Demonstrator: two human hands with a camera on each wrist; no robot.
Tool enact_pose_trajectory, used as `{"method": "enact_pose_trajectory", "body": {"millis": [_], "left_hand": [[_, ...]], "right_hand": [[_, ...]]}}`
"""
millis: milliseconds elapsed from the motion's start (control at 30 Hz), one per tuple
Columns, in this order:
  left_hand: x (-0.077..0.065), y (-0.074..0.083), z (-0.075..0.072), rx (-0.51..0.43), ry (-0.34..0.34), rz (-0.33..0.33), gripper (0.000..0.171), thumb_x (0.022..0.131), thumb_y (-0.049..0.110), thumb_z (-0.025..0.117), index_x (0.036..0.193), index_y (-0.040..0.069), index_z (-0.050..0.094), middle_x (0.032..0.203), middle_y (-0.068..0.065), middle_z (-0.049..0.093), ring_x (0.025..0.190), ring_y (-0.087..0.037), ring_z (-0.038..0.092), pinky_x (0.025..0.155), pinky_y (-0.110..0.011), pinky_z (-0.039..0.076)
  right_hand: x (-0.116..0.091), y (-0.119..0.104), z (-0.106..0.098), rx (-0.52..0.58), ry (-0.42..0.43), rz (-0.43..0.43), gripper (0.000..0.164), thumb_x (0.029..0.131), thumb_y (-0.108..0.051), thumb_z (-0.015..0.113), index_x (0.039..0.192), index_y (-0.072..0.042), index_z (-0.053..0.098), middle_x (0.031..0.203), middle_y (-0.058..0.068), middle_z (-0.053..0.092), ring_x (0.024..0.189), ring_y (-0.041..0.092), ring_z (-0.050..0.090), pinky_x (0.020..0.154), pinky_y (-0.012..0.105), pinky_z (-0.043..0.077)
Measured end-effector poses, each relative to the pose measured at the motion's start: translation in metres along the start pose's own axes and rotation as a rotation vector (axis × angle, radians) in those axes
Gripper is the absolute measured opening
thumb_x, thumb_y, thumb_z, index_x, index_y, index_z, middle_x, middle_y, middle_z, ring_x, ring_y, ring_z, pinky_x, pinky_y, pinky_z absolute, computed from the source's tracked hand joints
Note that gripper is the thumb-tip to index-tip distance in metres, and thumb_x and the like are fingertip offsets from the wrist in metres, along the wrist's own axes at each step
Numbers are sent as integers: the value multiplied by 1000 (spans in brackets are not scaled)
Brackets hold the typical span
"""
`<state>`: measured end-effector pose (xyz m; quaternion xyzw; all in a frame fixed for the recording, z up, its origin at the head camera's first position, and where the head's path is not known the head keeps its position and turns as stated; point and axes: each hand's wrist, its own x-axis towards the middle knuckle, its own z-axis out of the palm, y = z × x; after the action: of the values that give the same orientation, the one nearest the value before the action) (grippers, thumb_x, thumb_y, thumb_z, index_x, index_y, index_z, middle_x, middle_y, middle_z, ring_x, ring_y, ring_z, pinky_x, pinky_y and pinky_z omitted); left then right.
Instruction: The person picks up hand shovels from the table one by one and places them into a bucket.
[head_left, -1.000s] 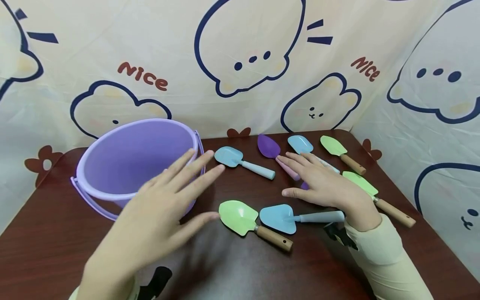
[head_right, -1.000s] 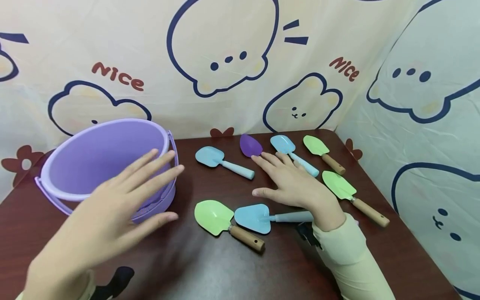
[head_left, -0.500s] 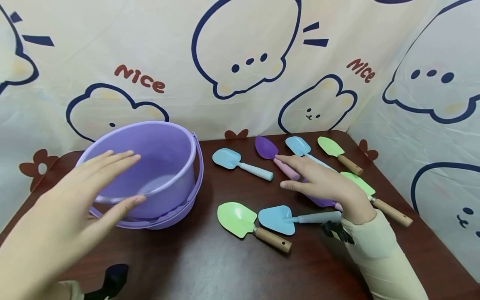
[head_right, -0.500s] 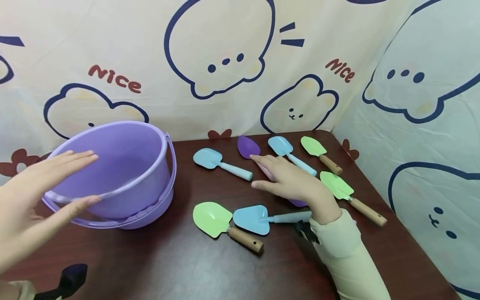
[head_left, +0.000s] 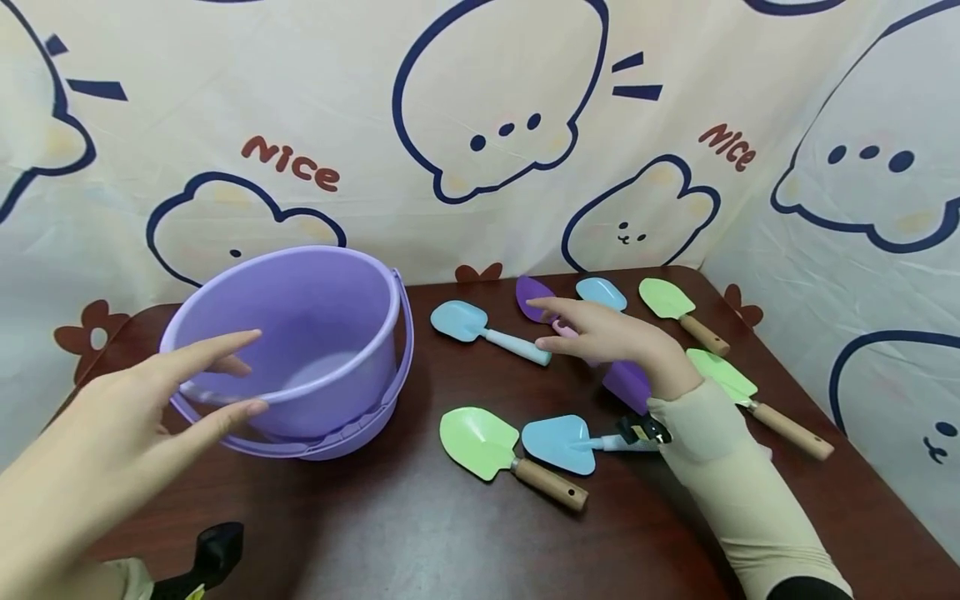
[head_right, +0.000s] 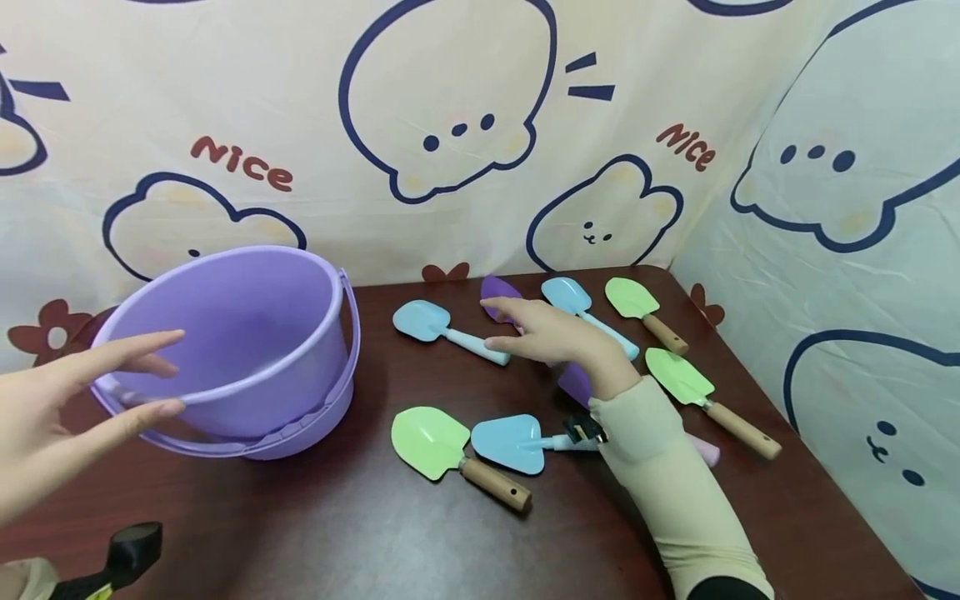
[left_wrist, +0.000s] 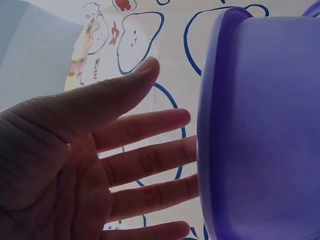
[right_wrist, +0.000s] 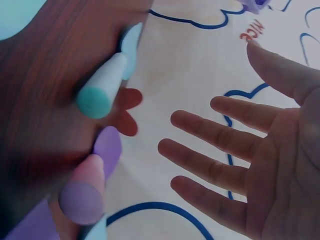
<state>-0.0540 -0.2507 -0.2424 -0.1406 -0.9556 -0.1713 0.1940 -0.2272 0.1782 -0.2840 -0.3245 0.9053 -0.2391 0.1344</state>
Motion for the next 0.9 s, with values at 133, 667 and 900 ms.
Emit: {"method": "enact_pose_trajectory", "body": {"millis": [133,667,900], "left_hand": [[0,-4,1,6,-28,6,56,81,32,83,131,19,61,99,3,73,64,8,50,56,-13,36],[-1,-11,8,24,-94,27,41,80,32,83,117,28,65,88,14,71,62,8,50,57,-17,37],[0,-9,8,24,-136,-20,42,80,39,82,117,26,66,91,10,72,61,7,51,55,-23,42]], "right_hand": [[15,5,2,29,-56,29,63,99,-34,59,153,-11,35,143,19,53,130,36,52,109,54,41],[64,10,18,30,-246,231,62,101,-31,56,151,-2,35,146,21,48,133,35,48,108,49,43],[77,12,27,-28,-293,317,45,98,-32,60,131,-2,52,126,15,56,106,26,53,84,37,51]]}}
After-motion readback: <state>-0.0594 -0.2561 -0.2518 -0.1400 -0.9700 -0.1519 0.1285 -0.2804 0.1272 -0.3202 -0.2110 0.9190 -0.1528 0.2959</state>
